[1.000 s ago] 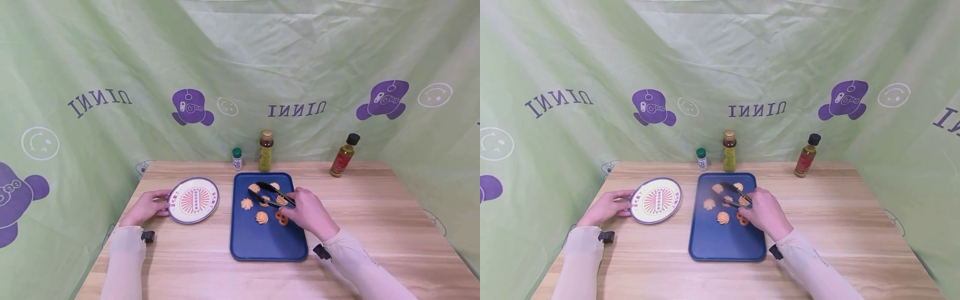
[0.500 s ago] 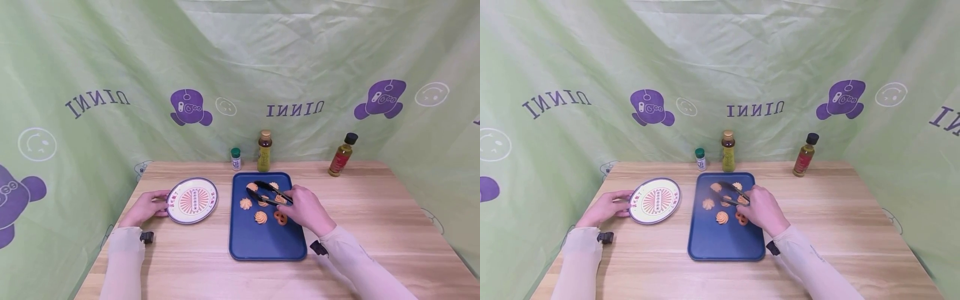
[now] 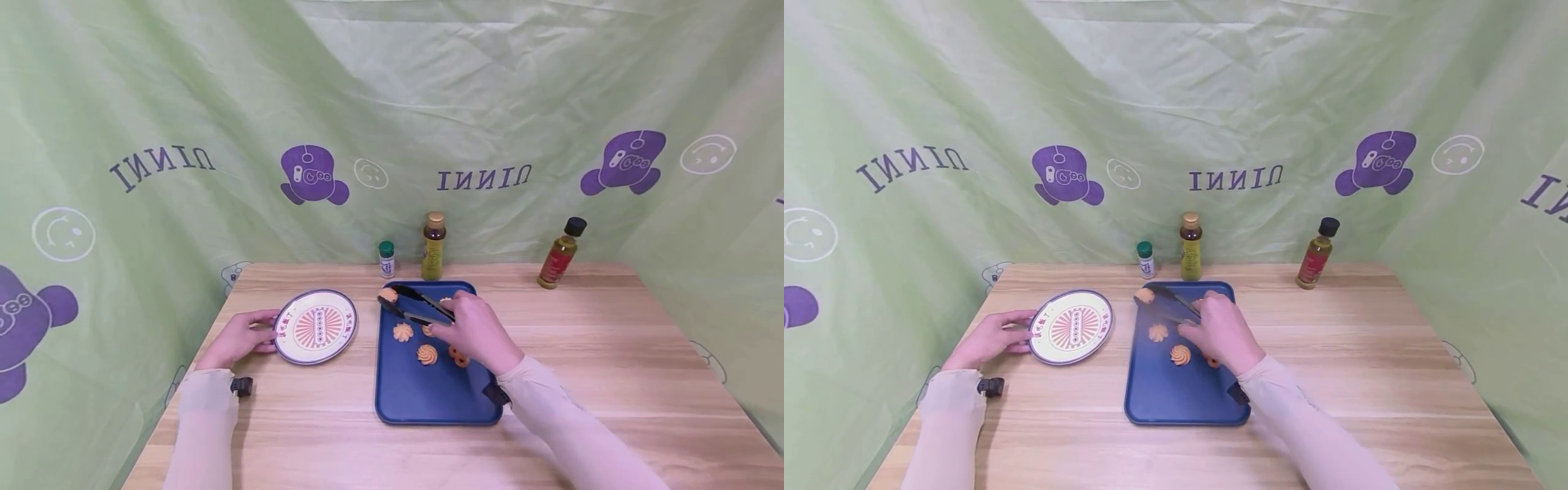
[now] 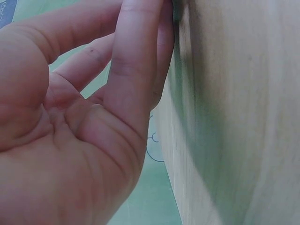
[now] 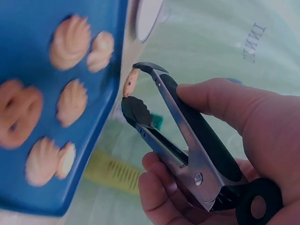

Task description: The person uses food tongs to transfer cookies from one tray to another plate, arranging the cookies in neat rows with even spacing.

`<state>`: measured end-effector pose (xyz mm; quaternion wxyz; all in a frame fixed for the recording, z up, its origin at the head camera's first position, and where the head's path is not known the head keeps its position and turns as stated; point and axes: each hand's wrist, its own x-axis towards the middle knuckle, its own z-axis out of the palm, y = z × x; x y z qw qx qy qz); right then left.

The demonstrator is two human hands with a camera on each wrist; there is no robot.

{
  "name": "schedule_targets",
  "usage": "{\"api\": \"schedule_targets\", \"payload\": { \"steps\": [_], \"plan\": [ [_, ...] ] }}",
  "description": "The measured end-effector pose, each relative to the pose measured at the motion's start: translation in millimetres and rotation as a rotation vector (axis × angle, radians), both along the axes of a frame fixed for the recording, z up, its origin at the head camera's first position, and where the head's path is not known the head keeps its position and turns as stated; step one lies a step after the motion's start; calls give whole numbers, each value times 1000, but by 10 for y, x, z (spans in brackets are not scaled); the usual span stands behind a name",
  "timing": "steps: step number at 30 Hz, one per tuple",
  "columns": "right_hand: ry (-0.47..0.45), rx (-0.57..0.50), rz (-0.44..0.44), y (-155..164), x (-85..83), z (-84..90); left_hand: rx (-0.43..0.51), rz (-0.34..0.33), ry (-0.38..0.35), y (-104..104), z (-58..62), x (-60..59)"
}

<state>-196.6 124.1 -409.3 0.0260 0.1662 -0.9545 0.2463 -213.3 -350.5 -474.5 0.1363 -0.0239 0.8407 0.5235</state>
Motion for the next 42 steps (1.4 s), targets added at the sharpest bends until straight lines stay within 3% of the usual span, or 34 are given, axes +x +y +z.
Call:
{"api": "schedule_targets", "payload": {
  "steps": [9,25,34,42],
  "plan": [
    [-63,-92,28,-580,-63,-2,-12,-6,-1,19,-9,0],
    [23,-40,125,-1360,-145,-178,-29,-27,21,-13,-29,17],
    [14,23,113,-1578,-183,-214,-17,-20,19,-11,-27,0],
    [13,14,106,-1589,-172,-220,-15,-17,19,-7,6,9]
  ]
}}
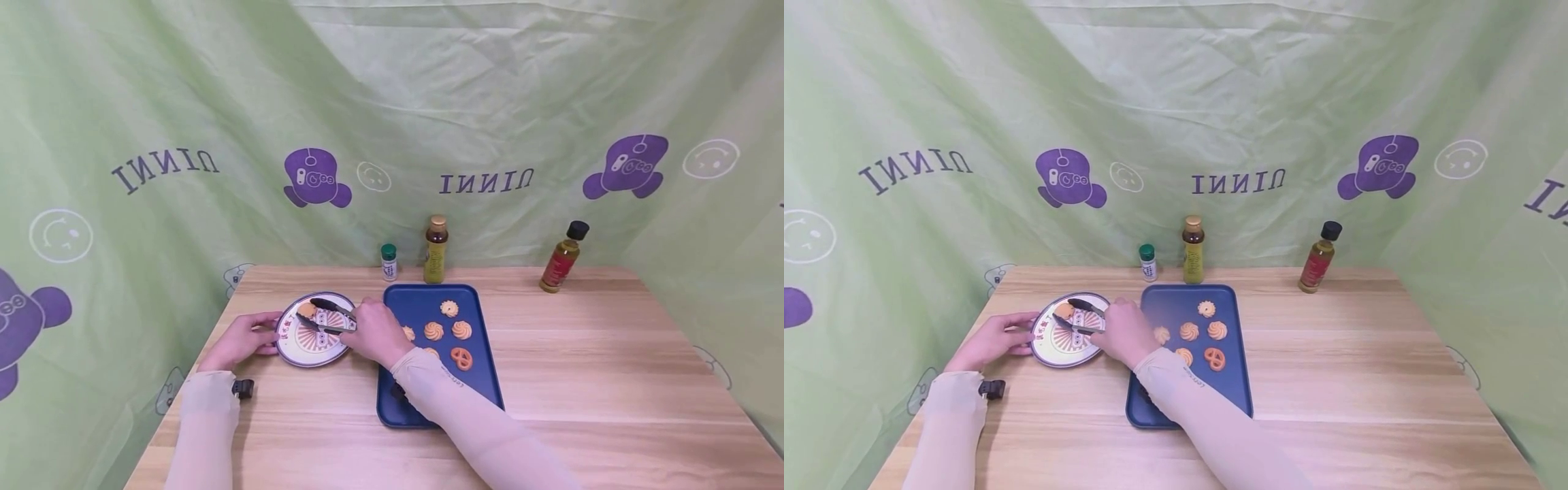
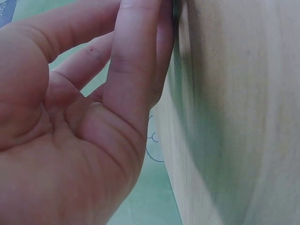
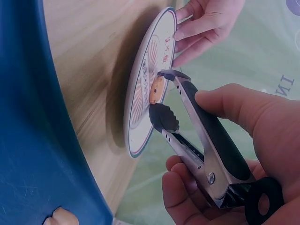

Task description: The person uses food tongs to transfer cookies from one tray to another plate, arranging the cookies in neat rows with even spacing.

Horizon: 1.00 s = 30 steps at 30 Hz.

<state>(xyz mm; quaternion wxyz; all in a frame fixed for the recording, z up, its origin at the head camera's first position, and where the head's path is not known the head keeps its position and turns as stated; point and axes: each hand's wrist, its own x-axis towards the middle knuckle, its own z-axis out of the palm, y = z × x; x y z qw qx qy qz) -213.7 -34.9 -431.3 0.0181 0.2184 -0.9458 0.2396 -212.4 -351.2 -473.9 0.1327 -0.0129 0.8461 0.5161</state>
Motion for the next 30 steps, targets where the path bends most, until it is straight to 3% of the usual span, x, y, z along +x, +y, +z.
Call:
{"api": "schedule_targets", "payload": {
  "steps": [15,30],
  "plan": [
    [-86,-89,-21,161,71,89,-1,-10,-3,-28,-11,-9],
    [-107,-189,-102,698,248,73,-6,0,-6,-20,-18,-15]
  ]
}}
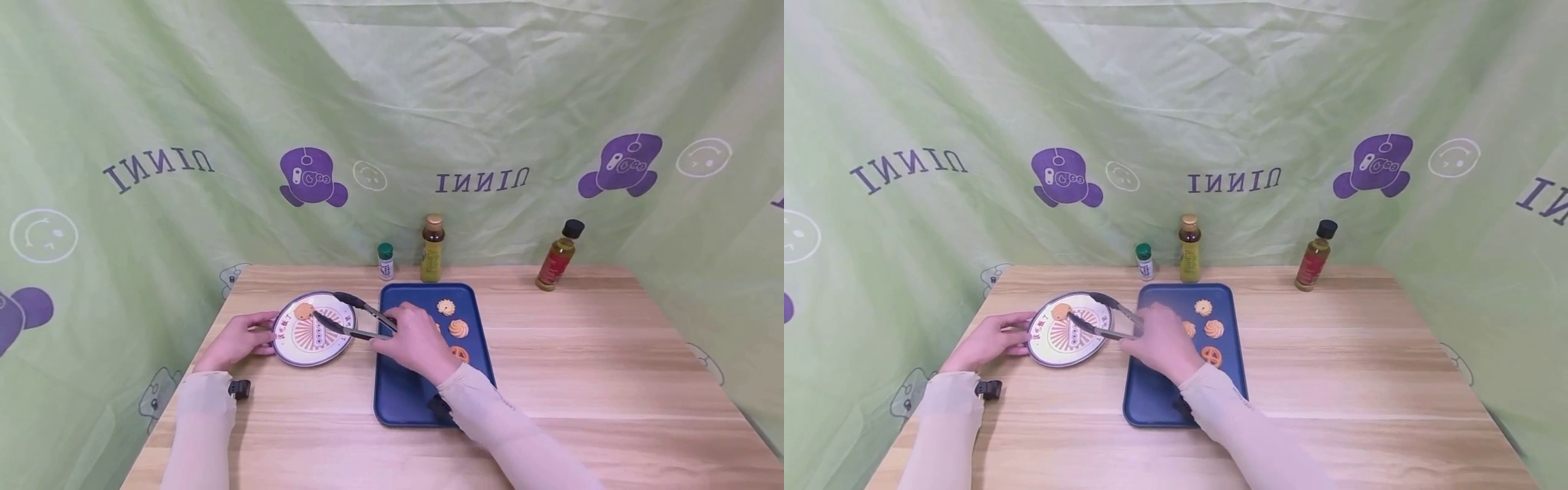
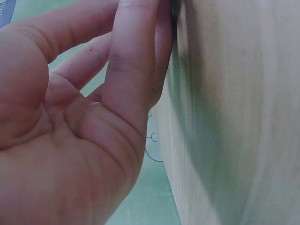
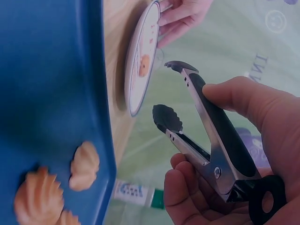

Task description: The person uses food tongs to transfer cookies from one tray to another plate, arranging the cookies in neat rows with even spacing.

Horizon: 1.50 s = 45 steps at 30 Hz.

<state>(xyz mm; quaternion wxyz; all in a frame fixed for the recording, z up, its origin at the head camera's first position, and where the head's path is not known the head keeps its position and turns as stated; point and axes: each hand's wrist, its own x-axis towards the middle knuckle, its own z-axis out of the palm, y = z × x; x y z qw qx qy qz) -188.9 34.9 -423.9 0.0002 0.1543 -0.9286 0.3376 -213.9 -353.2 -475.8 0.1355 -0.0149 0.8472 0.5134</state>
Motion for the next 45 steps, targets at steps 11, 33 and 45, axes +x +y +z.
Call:
{"api": "schedule_targets", "payload": {
  "steps": [11,33,45],
  "plan": [
    [34,29,-89,568,225,-53,-4,5,-9,3,-3,-9],
    [96,204,-191,1782,223,78,7,12,-30,-12,2,-21],
    [102,234,-162,1809,202,81,7,13,-19,-5,-12,-23]
  ]
}}
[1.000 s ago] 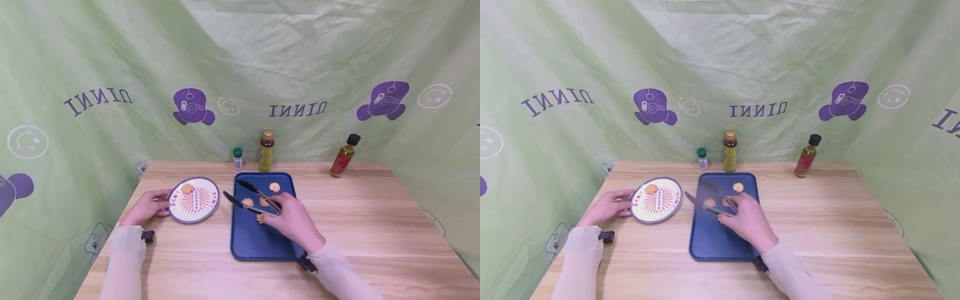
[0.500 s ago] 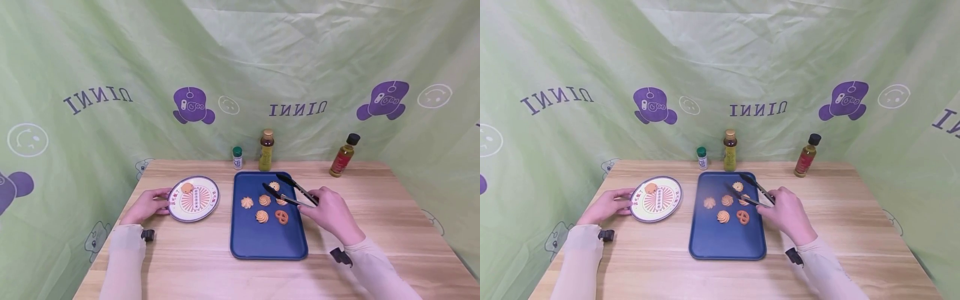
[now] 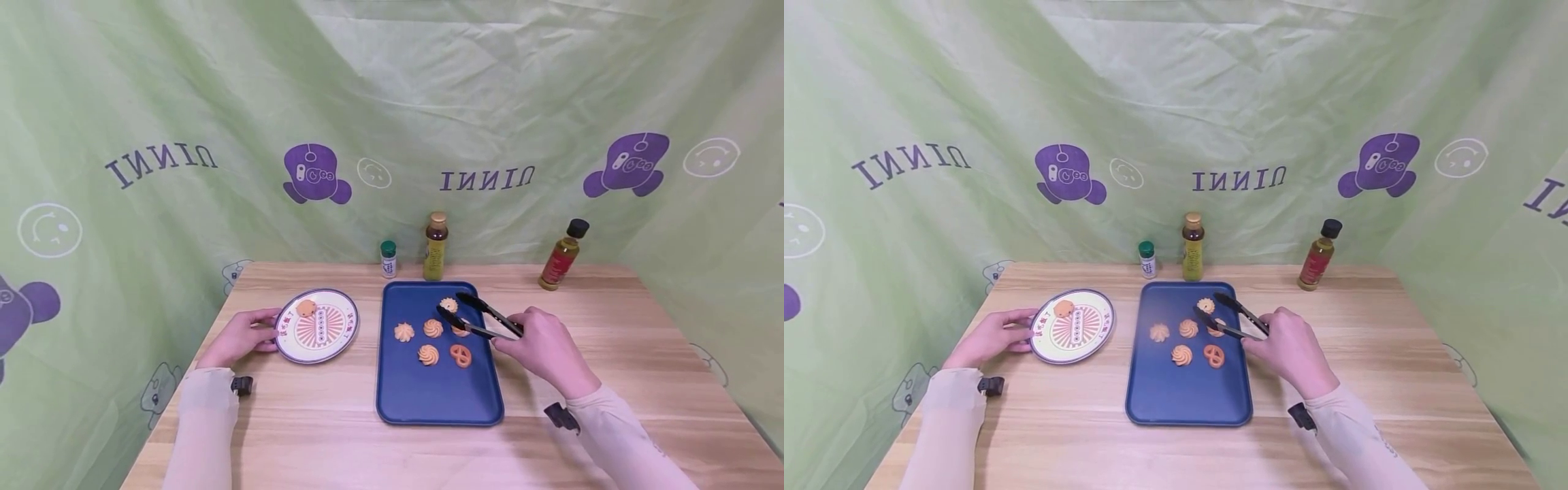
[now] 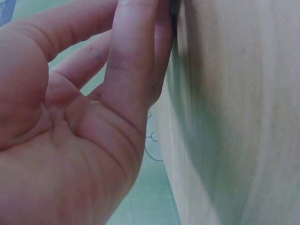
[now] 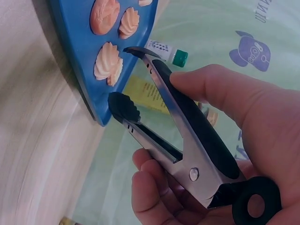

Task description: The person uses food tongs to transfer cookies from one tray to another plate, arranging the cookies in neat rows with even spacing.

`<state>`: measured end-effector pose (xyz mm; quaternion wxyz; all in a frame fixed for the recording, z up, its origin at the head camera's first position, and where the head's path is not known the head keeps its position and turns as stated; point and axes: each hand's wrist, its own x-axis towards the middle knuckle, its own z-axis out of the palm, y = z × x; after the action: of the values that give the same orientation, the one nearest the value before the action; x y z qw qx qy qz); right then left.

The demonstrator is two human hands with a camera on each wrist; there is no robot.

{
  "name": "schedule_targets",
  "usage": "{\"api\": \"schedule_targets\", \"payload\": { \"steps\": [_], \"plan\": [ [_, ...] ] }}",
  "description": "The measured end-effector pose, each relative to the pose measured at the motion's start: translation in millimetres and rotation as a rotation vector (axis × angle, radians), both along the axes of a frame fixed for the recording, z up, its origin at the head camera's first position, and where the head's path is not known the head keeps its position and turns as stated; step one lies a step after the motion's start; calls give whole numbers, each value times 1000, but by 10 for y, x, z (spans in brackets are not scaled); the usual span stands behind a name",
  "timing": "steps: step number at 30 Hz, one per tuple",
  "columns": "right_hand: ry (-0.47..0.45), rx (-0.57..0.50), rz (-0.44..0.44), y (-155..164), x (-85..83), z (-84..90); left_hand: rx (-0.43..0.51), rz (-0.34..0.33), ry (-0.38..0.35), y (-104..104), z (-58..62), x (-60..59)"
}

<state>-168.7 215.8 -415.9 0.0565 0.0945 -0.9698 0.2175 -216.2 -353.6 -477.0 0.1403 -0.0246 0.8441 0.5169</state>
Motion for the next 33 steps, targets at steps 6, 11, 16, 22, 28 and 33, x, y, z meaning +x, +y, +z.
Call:
{"api": "schedule_targets", "payload": {
  "steps": [6,11,16,22,28,33],
  "plan": [
    [-19,13,11,-10,-23,-15,-7,10,-1,5,6,8],
    [-16,9,22,-18,-28,-8,-18,10,-2,6,7,16],
    [-34,-3,22,-20,-50,13,-3,11,-2,10,5,15],
    [-48,-3,21,-18,-67,38,19,10,-5,13,0,-2],
    [-41,19,23,-38,-74,55,25,13,-10,10,-6,-16],
    [-28,36,26,-55,-73,56,27,14,-15,14,-7,-10]
  ]
}}
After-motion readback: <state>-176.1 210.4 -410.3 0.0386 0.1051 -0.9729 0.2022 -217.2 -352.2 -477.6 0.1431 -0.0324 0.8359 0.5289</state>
